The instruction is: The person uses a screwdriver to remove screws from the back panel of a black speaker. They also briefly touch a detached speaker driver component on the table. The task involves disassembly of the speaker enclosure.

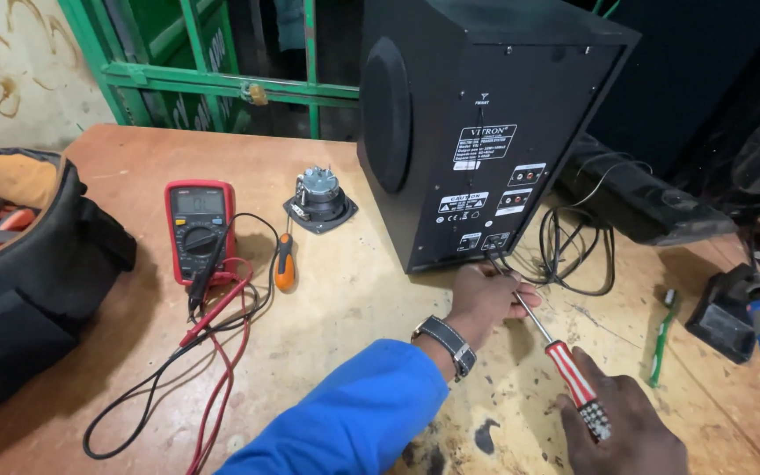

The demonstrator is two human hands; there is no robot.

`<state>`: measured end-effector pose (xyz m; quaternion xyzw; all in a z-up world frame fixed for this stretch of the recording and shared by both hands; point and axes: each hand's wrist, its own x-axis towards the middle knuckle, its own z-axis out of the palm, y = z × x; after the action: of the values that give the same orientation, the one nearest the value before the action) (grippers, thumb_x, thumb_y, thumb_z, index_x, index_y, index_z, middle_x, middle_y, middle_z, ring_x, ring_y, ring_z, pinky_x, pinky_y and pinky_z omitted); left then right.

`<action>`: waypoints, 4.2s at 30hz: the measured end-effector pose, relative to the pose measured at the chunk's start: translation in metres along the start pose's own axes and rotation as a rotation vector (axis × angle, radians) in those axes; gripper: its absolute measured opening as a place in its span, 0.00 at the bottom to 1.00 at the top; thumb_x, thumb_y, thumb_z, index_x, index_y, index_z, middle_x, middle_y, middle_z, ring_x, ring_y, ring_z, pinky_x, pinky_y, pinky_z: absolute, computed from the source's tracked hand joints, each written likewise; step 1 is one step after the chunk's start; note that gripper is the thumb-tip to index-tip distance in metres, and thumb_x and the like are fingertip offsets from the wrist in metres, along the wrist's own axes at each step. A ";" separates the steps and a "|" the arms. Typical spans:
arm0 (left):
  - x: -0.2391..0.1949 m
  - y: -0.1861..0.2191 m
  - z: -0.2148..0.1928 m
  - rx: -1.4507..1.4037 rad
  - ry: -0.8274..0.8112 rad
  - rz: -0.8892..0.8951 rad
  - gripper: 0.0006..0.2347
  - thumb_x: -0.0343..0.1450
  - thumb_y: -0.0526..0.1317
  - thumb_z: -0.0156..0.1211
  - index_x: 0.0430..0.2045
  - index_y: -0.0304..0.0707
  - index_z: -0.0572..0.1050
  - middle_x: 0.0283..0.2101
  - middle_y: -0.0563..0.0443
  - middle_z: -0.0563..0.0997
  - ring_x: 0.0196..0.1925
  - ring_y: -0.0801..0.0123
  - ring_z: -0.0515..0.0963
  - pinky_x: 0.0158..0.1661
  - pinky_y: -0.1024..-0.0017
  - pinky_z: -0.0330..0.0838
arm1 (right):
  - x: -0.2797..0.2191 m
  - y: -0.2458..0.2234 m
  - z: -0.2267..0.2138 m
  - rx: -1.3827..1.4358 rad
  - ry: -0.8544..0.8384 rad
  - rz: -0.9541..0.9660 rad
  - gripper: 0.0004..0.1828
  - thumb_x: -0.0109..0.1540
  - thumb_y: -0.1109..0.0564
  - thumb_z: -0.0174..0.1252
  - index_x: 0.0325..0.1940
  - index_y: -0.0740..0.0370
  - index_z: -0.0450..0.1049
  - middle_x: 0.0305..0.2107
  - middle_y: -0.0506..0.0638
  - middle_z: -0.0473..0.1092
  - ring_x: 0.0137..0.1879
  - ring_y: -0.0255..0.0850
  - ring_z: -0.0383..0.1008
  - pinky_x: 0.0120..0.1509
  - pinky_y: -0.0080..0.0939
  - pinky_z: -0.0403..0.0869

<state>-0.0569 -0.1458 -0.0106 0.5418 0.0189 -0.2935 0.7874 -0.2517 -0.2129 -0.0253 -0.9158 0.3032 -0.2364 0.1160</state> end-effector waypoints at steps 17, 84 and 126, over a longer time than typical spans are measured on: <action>0.006 -0.004 -0.002 -0.042 -0.020 0.002 0.01 0.77 0.30 0.52 0.38 0.31 0.70 0.33 0.39 0.84 0.33 0.60 0.87 0.33 0.70 0.82 | -0.008 0.013 0.020 -0.081 0.227 -0.268 0.29 0.59 0.51 0.60 0.66 0.38 0.77 0.45 0.47 0.76 0.42 0.49 0.80 0.38 0.48 0.76; 0.012 -0.006 -0.003 -0.008 -0.032 0.067 0.04 0.75 0.31 0.60 0.34 0.26 0.76 0.31 0.38 0.84 0.28 0.64 0.84 0.28 0.73 0.80 | -0.012 -0.018 -0.008 0.323 0.109 -0.003 0.22 0.66 0.55 0.68 0.63 0.65 0.83 0.36 0.61 0.77 0.33 0.49 0.71 0.41 0.47 0.71; 0.012 -0.008 0.001 -0.135 -0.109 -0.040 0.03 0.78 0.30 0.47 0.35 0.35 0.66 0.39 0.34 0.85 0.35 0.57 0.87 0.35 0.68 0.83 | 0.046 0.068 0.031 0.375 -0.225 0.346 0.28 0.51 0.50 0.72 0.53 0.64 0.82 0.35 0.62 0.80 0.37 0.51 0.80 0.46 0.47 0.74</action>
<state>-0.0511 -0.1536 -0.0211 0.4703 0.0065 -0.3364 0.8159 -0.2376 -0.2929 -0.0590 -0.8334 0.3911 -0.1618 0.3553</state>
